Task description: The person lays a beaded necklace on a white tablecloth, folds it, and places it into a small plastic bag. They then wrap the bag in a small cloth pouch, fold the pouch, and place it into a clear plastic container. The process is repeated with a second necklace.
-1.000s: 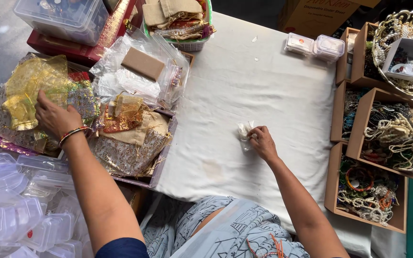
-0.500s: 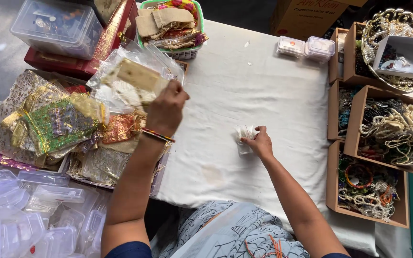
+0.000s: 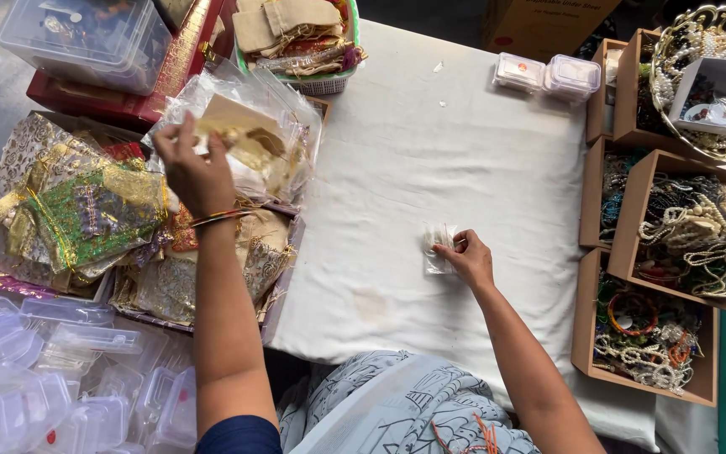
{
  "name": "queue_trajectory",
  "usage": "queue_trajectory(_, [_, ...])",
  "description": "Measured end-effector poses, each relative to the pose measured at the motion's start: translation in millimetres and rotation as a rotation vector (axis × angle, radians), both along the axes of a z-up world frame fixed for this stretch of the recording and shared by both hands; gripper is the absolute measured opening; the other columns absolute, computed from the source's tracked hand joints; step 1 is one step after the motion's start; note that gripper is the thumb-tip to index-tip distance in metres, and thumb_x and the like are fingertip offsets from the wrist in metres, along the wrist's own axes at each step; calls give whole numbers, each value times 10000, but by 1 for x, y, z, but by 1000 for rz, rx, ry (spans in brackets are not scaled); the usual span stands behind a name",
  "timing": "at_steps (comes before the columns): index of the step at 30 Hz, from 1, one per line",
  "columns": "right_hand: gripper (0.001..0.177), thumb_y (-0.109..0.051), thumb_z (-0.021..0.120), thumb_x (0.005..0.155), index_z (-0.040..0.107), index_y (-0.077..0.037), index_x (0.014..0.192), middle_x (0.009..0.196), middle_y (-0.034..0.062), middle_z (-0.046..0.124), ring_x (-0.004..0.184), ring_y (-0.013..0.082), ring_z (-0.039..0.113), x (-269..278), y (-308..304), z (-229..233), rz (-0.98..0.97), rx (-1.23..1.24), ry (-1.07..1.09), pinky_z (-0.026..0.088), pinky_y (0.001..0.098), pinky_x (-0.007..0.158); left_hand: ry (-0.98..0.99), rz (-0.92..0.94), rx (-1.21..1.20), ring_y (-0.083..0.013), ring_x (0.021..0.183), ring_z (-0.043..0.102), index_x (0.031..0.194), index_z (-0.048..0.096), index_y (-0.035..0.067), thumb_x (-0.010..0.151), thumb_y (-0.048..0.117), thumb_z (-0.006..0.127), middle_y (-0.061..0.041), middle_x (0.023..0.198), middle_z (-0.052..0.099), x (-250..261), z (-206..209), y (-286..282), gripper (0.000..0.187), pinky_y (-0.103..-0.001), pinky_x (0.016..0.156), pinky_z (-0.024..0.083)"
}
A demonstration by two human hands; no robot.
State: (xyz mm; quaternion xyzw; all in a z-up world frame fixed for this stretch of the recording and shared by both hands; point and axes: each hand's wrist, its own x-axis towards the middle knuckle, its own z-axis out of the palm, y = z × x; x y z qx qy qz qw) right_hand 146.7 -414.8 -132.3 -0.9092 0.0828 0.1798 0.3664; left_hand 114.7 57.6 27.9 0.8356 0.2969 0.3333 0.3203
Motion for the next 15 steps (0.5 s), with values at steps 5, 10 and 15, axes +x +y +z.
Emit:
queue_trajectory(5, [579,-489,902,708,654,-81,1035,782,12,681,703,117,648,1,0,-3,4,-33,8,534,297,642,155,169,639,-370,1292,564,1525,446,37,944,329,819,-202,1427,507,-75,18,21,751,-475,1069,491])
queue_trajectory(10, [588,-503,905,708,665,-66,1020,786,13,673,697,118,633,-1,-1,0,6,-15,-11,527,294,638,801,-223,208,-258,1028,707,1196,644,157,922,477,781,-72,1158,679,-112,13,-35,443,-426,896,565])
queue_trajectory(15, [584,-498,900,714,663,-66,1028,783,13,678,691,117,636,-2,0,-1,5,4,-29,519,293,629,704,-276,198,-287,926,704,1197,670,149,822,412,813,-82,1038,682,-134,-15,-57,480,-446,769,568])
